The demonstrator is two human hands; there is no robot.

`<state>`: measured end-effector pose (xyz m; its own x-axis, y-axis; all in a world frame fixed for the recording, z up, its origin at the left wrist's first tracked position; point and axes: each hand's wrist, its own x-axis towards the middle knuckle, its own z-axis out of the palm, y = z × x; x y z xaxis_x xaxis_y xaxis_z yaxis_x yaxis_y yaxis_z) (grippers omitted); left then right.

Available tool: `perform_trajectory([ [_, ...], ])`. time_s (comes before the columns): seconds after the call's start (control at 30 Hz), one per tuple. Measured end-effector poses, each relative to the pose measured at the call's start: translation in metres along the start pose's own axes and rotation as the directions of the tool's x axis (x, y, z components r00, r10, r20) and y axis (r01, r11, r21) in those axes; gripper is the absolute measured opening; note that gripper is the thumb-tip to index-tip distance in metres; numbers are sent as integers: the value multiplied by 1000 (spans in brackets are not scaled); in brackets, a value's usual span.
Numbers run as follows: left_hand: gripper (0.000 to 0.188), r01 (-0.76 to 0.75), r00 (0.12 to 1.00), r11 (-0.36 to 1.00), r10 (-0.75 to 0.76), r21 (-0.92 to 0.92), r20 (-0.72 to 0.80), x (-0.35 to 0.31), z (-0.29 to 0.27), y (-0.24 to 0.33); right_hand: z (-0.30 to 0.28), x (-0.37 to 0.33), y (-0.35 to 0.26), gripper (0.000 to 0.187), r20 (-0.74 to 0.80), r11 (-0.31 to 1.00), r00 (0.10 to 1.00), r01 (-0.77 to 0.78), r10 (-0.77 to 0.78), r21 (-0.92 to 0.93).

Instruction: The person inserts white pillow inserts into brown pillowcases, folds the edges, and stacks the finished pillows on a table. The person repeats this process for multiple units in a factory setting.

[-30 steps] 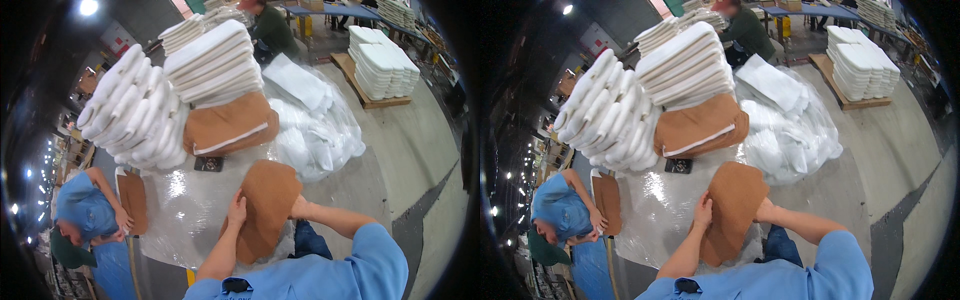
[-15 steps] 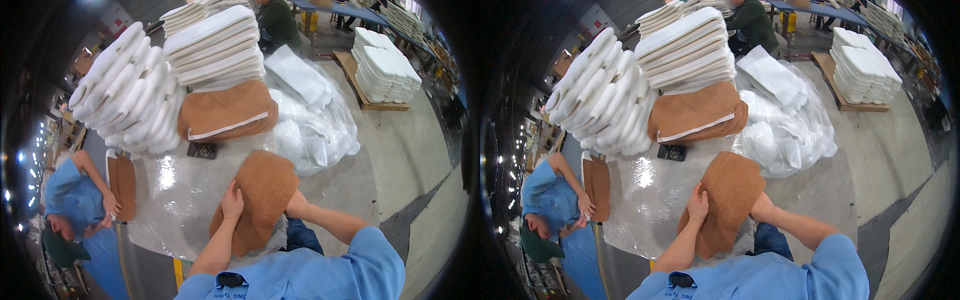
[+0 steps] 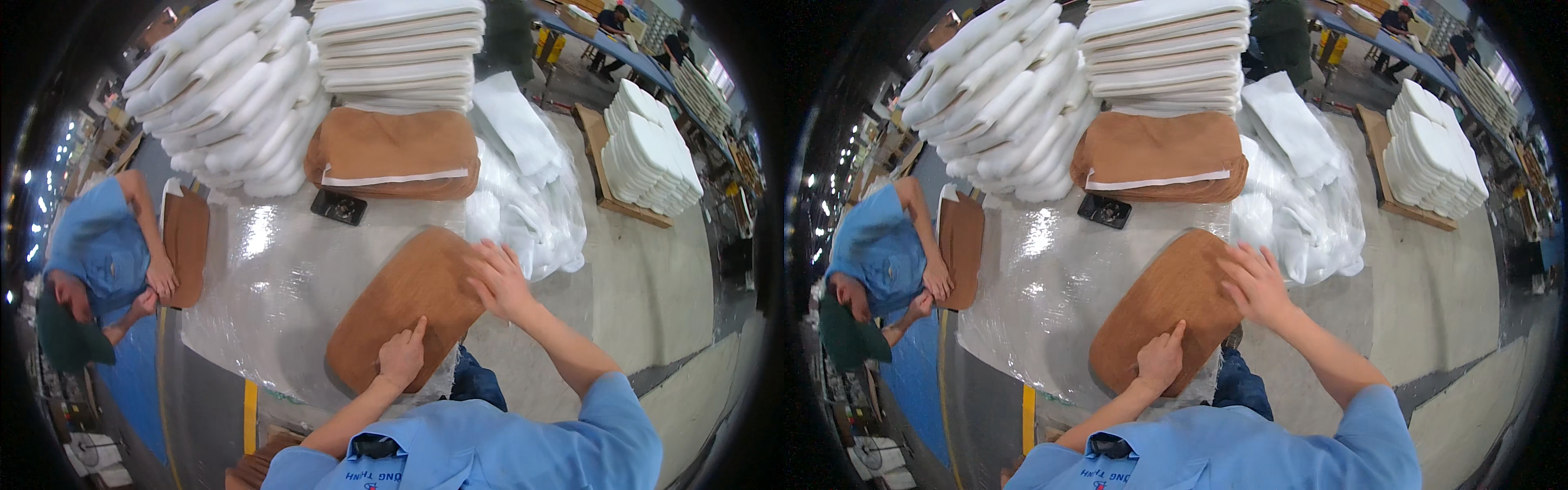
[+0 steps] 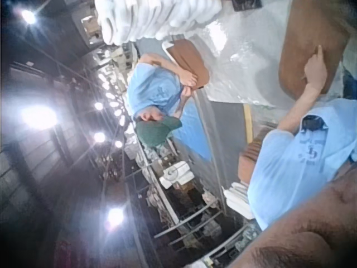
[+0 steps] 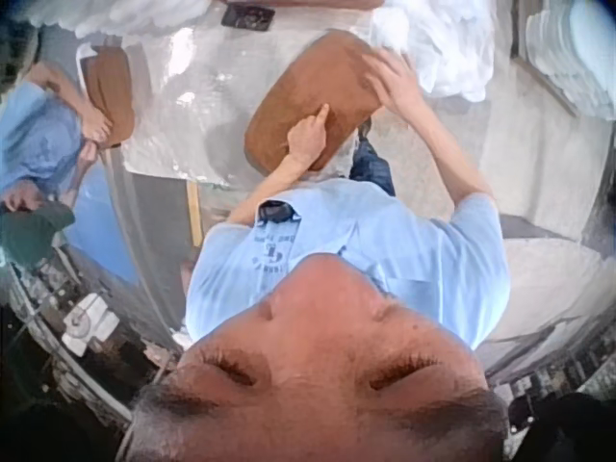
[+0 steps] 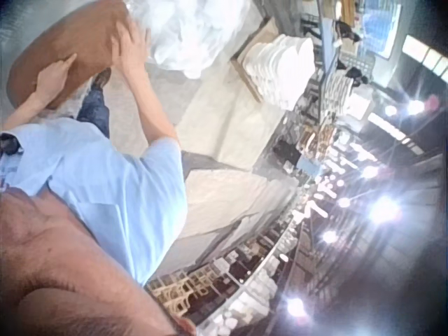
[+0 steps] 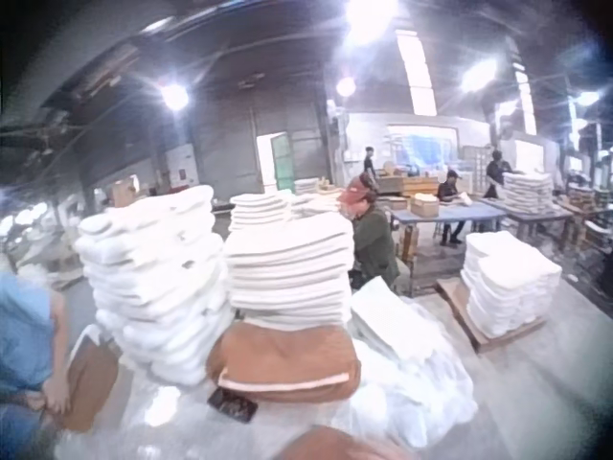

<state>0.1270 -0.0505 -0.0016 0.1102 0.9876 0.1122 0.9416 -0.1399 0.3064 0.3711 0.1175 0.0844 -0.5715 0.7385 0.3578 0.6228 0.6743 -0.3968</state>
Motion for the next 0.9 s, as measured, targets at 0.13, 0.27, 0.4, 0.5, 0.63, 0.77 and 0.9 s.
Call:
perform_trajectory([
  [0.13, 53, -45, 997, 999, 46, -19, 69, -7, -7, 3, 72, 69, -1, 55, 44, 990, 999, -12, 18, -138],
  [0.27, 45, -53, 997, 997, 56, -61, 57, -23, -7, 2, 113, 73, -1, 70, 246, 978, 969, 17, 35, -207],
  [0.4, 39, -39, 999, 994, 40, -105, 5, -24, 0, 1, 112, 71, -4, 77, 290, 979, 957, 56, 3, -196],
  [0.5, 38, -40, 999, 995, 41, -91, 18, -23, 1, 3, 108, 65, -4, 80, 283, 968, 959, 69, 2, -242],
  [0.63, 41, -79, 995, 994, 74, -69, -68, -21, 2, 4, 108, 49, -20, 83, 306, 944, 952, 126, -28, -306],
  [0.77, 35, 0, 997, 997, -6, -73, -74, -22, -1, 7, 122, 11, -60, 80, 378, 941, 918, 228, -121, -252],
  [0.9, 20, 127, 908, 887, -284, -444, -309, -24, -19, 19, 114, -8, -61, 74, 464, 960, 868, 257, -178, -113],
])
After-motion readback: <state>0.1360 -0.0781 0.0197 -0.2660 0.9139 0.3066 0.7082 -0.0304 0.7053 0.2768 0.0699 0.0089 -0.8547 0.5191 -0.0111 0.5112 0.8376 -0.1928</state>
